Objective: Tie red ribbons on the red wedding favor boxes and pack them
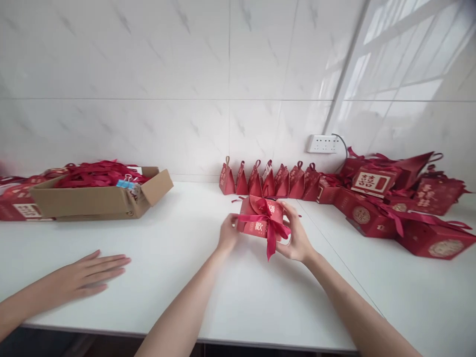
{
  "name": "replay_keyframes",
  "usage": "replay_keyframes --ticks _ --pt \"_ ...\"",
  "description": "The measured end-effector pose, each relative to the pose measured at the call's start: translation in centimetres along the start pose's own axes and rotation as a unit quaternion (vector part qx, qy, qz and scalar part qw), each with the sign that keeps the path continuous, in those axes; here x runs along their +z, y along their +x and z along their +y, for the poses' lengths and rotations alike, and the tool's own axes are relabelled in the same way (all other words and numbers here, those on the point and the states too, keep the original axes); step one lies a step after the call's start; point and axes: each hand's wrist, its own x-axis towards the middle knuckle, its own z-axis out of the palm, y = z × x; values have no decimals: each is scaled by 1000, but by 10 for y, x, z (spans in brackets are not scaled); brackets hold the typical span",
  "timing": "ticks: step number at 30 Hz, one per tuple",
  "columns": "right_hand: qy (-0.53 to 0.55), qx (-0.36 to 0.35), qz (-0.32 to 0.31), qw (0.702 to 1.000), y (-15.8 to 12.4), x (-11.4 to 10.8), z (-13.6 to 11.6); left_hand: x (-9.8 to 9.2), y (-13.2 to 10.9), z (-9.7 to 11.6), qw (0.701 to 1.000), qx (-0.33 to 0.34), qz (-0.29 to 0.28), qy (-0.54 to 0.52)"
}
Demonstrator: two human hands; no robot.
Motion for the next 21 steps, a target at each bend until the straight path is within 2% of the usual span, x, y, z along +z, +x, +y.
replay_keyframes --ticks 1,3,5,8,11,14,17,19,21 --pt "3 5 -2 1000 -2 -3 3 17 6 0 1000 21 -1 -13" --pt "11 6 -17 1000 -4 -9 7 33 14 -1 997 60 -1 -39" --pt "24 6 -54 998 -4 -13 9 33 16 -2 993 98 -11 -69" --pt "58 31 -109 992 -3 -14 12 29 11 -3 974 172 -75 -124" --pt "147 89 -120 978 -3 -12 15 34 2 -5 960 215 -131 -126" --pt "304 156 -108 934 -4 -10 15 39 -1 -8 959 218 -124 -134" --pt "418 179 -76 887 -5 -8 13 39 -1 -8 957 213 -93 -173" --pt "420 187 -61 886 -5 -6 10 37 -1 -6 955 226 -82 -173" --pt "384 193 -59 901 -4 -4 6 35 -4 -3 953 249 -78 -152"
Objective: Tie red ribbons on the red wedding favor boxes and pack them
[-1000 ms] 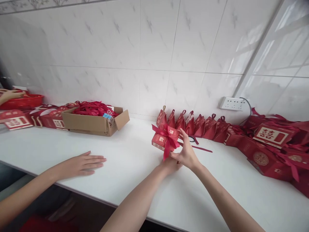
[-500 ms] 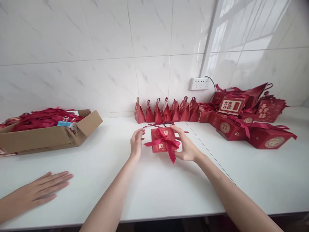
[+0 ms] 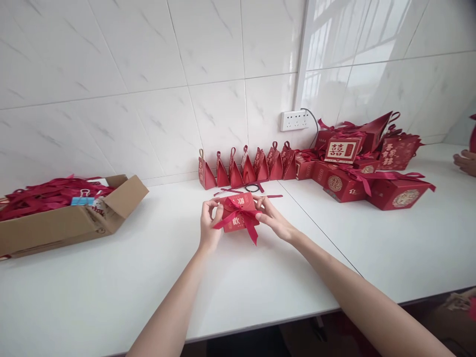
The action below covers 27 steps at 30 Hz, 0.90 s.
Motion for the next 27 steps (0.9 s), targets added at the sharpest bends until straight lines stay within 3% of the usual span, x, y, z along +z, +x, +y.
replay_keyframes --ticks 8,13,17,23,27 --pt "-145 -14 49 988 2 6 3 5 -8 12 995 74 -39 52" --pt "-160 2 61 985 3 5 -1 7 -8 6 994 66 -12 90" --pt "-232 48 91 967 6 3 -7 8 -9 4 993 68 21 95" --pt "-92 55 96 990 7 2 -9 12 -14 9 990 39 52 127" --pt "-174 39 115 977 5 1 -6 13 -16 8 995 28 34 95"
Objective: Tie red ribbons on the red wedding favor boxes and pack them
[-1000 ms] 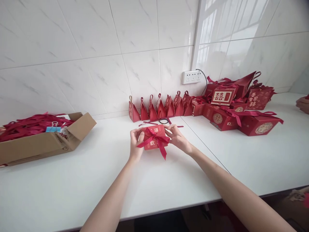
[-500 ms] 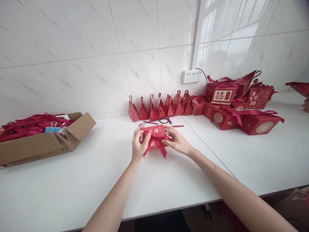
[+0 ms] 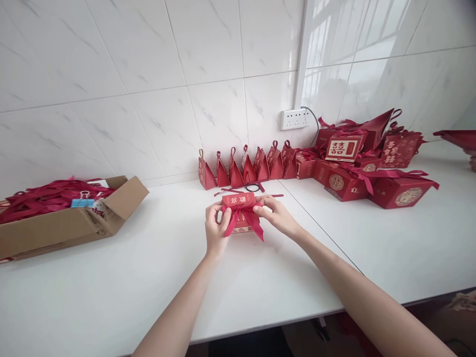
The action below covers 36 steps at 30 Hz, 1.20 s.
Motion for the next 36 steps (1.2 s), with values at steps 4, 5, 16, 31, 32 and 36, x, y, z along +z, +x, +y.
replay_keyframes --ticks 4,5,16,31,32,36 --pt "-10 -30 56 998 2 2 4 1 -1 -3 1000 -4 -4 -26" --pt "-3 -35 74 997 2 2 5 1 -2 -3 1000 -2 -9 -30" --pt "237 59 79 967 3 10 1 9 -9 -4 998 -10 7 -57" --pt "250 17 -6 968 0 2 6 6 0 -14 980 -56 15 -188" --pt "241 18 -11 970 0 3 5 6 1 -13 982 -65 16 -178" --pt "219 4 -43 975 -3 8 3 7 0 -11 990 -51 3 -129"
